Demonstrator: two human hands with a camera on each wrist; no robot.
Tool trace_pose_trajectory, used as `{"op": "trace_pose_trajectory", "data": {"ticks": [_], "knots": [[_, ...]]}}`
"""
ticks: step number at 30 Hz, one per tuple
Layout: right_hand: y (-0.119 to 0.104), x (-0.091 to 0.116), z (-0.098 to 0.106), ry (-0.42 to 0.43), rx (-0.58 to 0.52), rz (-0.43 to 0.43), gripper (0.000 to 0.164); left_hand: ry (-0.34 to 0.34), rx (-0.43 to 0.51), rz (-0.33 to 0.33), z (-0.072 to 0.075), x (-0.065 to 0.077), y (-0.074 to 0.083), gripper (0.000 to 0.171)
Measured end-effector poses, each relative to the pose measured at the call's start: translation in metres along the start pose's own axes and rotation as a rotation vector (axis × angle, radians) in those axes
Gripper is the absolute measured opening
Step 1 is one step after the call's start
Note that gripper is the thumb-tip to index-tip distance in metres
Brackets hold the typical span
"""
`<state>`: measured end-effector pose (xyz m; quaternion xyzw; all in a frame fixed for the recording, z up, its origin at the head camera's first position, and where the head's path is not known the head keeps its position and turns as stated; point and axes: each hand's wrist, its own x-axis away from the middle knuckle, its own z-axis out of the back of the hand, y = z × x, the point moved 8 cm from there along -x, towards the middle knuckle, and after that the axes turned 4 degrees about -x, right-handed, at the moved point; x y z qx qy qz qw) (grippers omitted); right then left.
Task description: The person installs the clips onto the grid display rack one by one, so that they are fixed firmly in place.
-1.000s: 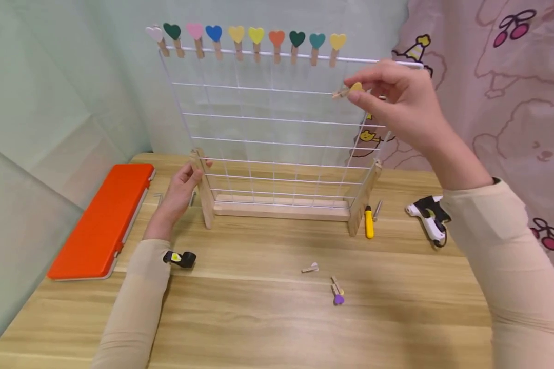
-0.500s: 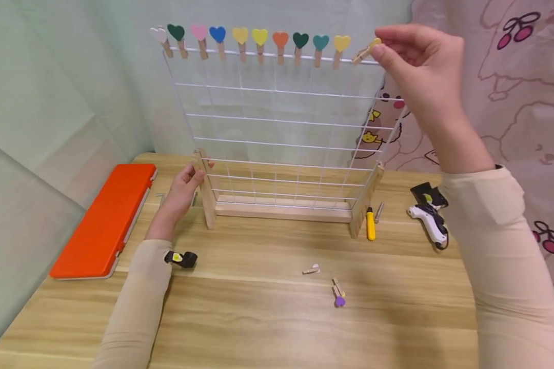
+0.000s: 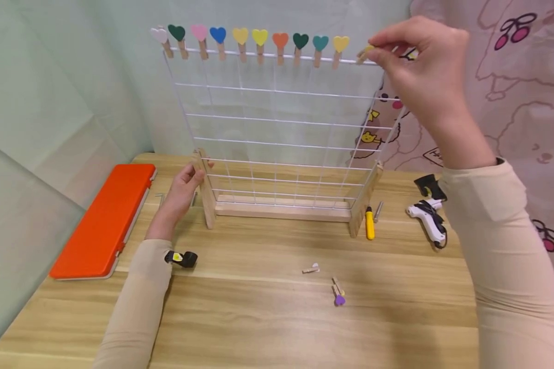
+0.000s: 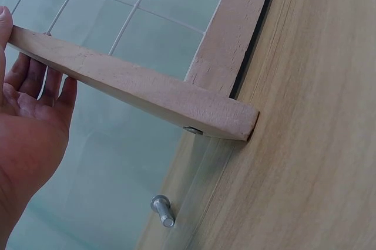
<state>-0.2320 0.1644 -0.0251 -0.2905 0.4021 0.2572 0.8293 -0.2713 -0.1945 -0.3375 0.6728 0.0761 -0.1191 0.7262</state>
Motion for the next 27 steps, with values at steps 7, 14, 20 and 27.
{"op": "trace_pose_trajectory", "data": {"ticks": [7, 14, 20, 27], "knots": [[-0.005, 0.000, -0.002, -0.026, 0.074, 0.077, 0.022, -0.010, 0.009, 0.014, -0.003, -0.001, -0.002, 0.044], [-0.005, -0.003, -0.011, -0.128, 0.110, -0.004, 0.021, -0.003, -0.007, 0.024, 0.000, 0.000, -0.002, 0.046], [0.002, -0.007, -0.014, -0.189, 0.096, -0.074, 0.024, -0.015, -0.027, -0.010, 0.000, 0.000, 0.000, 0.043], [0.011, -0.009, -0.021, -0.188, -0.068, -0.164, 0.028, -0.014, -0.026, 0.004, 0.001, -0.001, -0.002, 0.043]]}}
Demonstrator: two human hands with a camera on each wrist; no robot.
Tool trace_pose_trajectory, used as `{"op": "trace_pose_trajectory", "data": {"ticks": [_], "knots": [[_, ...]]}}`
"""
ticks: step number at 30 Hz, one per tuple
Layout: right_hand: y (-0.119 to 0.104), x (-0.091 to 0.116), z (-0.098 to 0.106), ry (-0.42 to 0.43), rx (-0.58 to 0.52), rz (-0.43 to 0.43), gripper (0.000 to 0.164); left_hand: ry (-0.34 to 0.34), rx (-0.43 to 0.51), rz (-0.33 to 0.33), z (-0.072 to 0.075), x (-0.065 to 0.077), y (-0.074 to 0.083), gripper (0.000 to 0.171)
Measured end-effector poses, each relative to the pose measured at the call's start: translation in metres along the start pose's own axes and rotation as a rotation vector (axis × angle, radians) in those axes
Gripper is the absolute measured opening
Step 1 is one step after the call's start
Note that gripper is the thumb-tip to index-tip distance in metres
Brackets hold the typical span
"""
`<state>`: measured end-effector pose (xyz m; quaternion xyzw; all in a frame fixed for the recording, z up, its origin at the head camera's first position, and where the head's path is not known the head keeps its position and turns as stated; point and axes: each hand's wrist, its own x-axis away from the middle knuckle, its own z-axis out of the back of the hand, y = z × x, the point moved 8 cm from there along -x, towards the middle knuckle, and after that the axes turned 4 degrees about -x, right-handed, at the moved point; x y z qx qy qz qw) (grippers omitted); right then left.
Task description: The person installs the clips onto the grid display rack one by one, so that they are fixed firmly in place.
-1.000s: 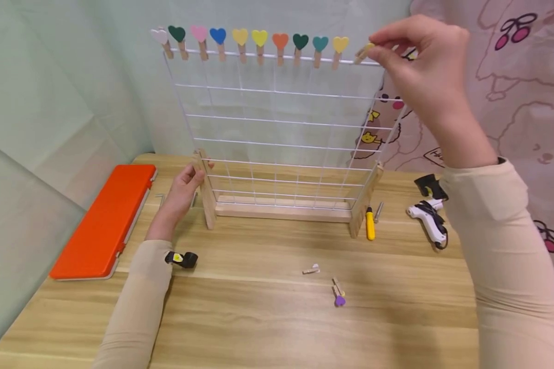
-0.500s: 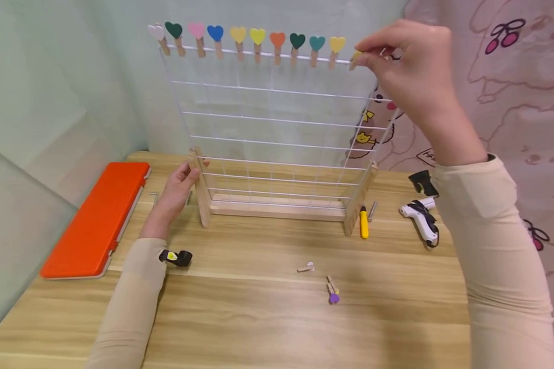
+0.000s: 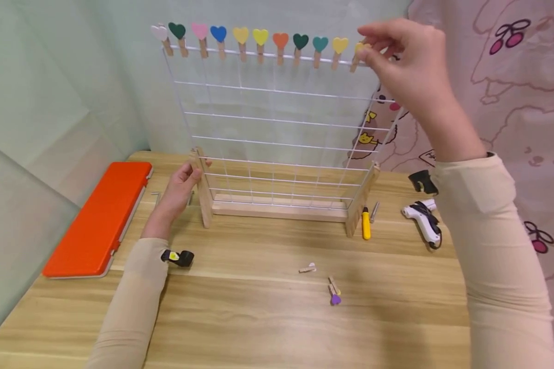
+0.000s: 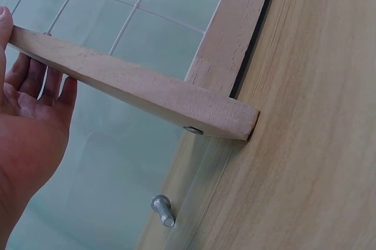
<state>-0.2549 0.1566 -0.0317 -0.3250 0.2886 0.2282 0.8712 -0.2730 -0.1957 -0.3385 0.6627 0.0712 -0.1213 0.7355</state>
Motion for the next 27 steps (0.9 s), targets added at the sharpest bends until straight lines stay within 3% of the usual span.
{"op": "trace_pose_trajectory", "data": {"ticks": [12, 17, 23, 25, 27], "knots": [[-0.002, 0.009, -0.002, 0.066, -0.104, 0.008, 0.029, 0.007, -0.001, 0.005, -0.001, 0.000, -0.001, 0.042], [-0.013, 0.025, 0.005, 0.153, -0.188, 0.109, 0.026, 0.013, 0.016, 0.003, -0.001, 0.001, 0.000, 0.042], [-0.015, 0.061, 0.005, 0.316, -0.303, 0.217, 0.019, 0.018, 0.012, 0.019, 0.000, 0.001, -0.001, 0.040], [-0.007, 0.076, -0.006, 0.280, -0.321, 0.233, 0.018, 0.020, 0.013, 0.020, 0.000, 0.001, 0.000, 0.040], [0.007, 0.094, -0.024, 0.192, -0.298, 0.233, 0.020, 0.021, 0.023, 0.016, -0.001, 0.001, 0.001, 0.041]]}}
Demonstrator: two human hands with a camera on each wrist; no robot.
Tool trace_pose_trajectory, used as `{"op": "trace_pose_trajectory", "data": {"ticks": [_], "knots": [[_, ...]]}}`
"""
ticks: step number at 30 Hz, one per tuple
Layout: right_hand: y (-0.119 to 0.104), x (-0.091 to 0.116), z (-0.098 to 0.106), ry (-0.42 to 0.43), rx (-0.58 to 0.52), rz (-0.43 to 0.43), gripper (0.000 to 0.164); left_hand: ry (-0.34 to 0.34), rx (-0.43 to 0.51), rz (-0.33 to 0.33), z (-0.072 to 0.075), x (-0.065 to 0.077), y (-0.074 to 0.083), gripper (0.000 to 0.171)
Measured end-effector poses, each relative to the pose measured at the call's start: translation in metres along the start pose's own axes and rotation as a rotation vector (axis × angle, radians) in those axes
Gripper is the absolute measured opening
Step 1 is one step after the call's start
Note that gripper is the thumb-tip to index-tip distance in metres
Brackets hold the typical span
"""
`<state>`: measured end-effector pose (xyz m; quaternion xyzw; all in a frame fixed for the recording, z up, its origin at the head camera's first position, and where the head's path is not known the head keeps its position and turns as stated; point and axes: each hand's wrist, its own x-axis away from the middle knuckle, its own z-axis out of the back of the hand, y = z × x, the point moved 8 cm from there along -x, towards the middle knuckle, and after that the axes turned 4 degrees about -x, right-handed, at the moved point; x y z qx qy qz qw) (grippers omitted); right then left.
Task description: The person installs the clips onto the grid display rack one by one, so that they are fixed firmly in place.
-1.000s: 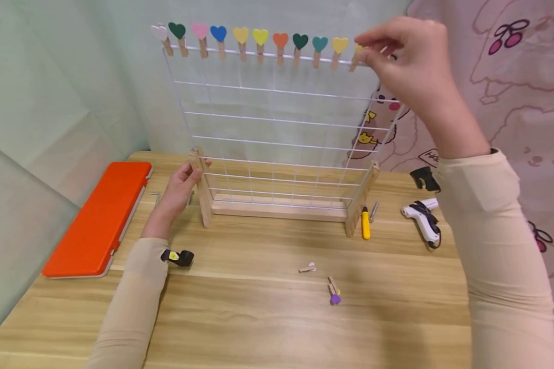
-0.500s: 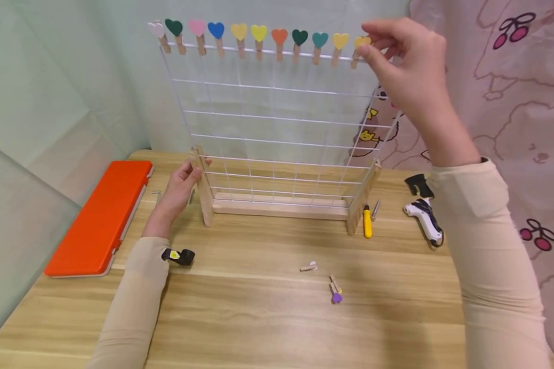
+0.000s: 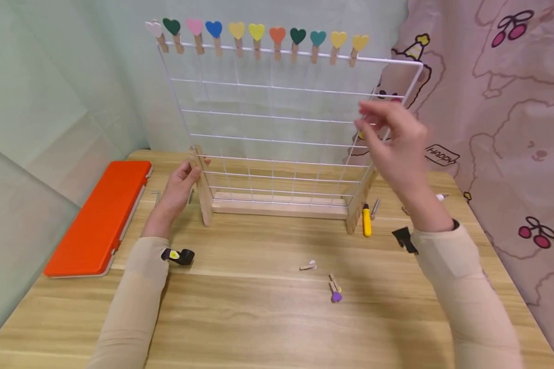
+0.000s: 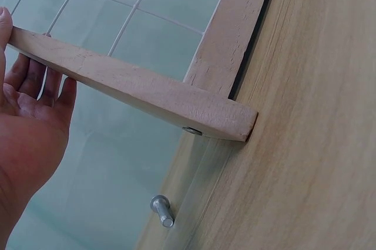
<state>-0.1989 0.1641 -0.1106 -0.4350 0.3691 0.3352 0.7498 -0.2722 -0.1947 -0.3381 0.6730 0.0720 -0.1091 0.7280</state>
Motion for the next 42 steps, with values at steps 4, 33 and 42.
{"op": "trace_pose_trajectory", "data": {"ticks": [4, 33, 42], "knots": [[0.037, 0.063, -0.032, -0.279, -0.010, -0.085, 0.026, 0.004, 0.000, -0.004, 0.000, 0.000, 0.001, 0.042], [0.047, 0.262, -0.060, -0.947, -0.073, -0.268, 0.024, 0.012, 0.037, -0.023, -0.001, 0.000, 0.000, 0.046], [0.051, 0.275, -0.057, -0.991, 0.002, -0.365, 0.020, 0.000, 0.018, 0.002, -0.001, -0.002, -0.001, 0.044]]}}
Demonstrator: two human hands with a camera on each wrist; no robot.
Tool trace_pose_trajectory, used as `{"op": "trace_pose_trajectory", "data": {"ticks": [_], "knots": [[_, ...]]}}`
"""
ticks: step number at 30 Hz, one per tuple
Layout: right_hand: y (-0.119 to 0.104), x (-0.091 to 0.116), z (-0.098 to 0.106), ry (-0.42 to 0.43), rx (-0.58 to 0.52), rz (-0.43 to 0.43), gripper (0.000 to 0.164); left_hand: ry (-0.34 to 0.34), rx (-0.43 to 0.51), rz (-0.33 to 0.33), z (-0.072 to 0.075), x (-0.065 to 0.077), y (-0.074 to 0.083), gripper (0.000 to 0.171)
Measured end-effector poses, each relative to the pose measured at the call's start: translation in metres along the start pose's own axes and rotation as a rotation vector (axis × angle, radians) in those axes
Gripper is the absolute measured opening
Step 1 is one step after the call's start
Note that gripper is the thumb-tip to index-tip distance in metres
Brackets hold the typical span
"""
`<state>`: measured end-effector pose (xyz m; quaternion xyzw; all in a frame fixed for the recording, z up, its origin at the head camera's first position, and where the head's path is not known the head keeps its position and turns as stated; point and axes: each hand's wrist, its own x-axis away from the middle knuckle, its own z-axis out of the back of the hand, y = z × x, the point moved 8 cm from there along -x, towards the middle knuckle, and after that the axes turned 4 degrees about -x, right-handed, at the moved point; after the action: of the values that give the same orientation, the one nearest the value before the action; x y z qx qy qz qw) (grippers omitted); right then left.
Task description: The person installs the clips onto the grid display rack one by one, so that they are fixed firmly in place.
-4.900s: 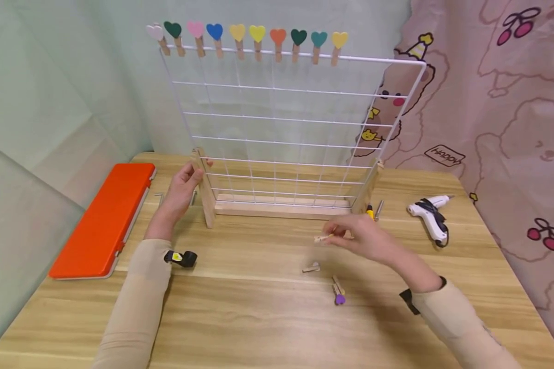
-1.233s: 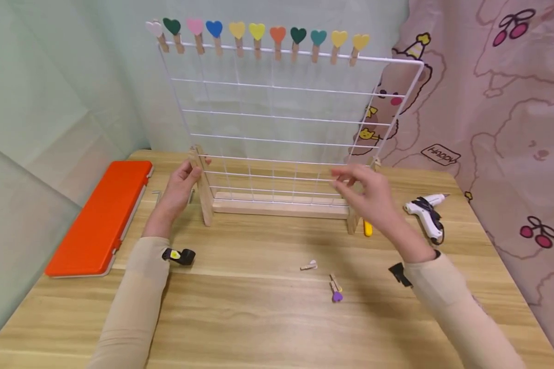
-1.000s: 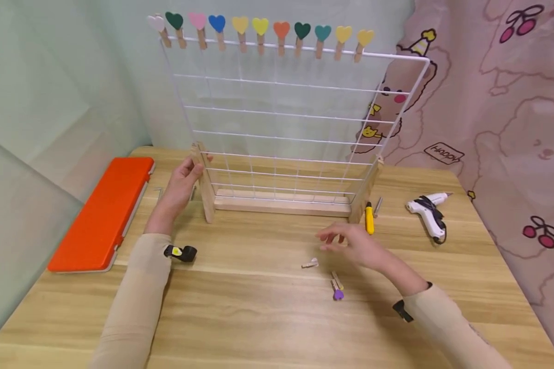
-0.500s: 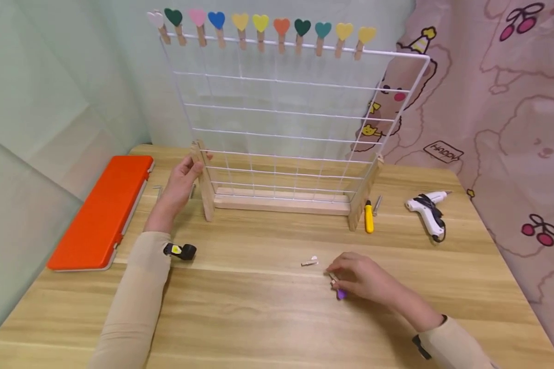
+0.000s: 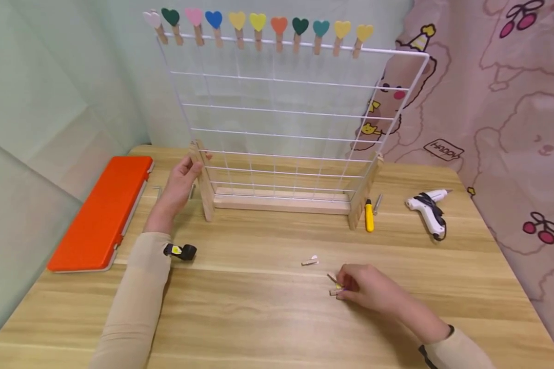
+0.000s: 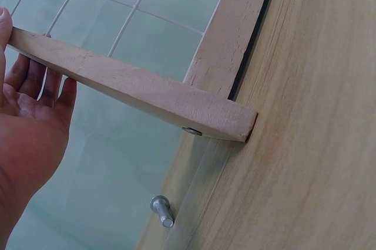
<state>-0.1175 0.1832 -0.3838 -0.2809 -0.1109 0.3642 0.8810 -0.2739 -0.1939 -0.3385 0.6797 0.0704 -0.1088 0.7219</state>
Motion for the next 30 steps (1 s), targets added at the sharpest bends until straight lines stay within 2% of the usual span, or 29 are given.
{"op": "trace_pose_trajectory", "data": {"ticks": [5, 11, 18, 25, 27, 30], "knots": [[0.000, 0.001, 0.001, 0.001, -0.017, 0.011, 0.017, -0.006, -0.009, 0.007, -0.001, 0.000, 0.001, 0.043], [-0.005, 0.004, 0.003, -0.010, -0.089, 0.108, 0.014, -0.013, -0.019, 0.004, -0.002, 0.000, 0.001, 0.045], [-0.004, 0.008, 0.010, 0.001, -0.065, 0.167, 0.015, -0.018, -0.029, -0.006, -0.003, 0.001, 0.000, 0.043], [-0.002, -0.001, 0.037, 0.039, -0.049, 0.098, 0.014, -0.019, -0.019, -0.001, -0.003, 0.001, 0.002, 0.046], [-0.007, -0.009, 0.051, 0.073, -0.050, 0.127, 0.014, -0.015, -0.015, 0.008, -0.002, 0.002, 0.002, 0.045], [-0.019, -0.022, 0.081, 0.175, -0.053, 0.179, 0.019, -0.009, -0.013, 0.015, 0.000, 0.002, 0.001, 0.044]]}}
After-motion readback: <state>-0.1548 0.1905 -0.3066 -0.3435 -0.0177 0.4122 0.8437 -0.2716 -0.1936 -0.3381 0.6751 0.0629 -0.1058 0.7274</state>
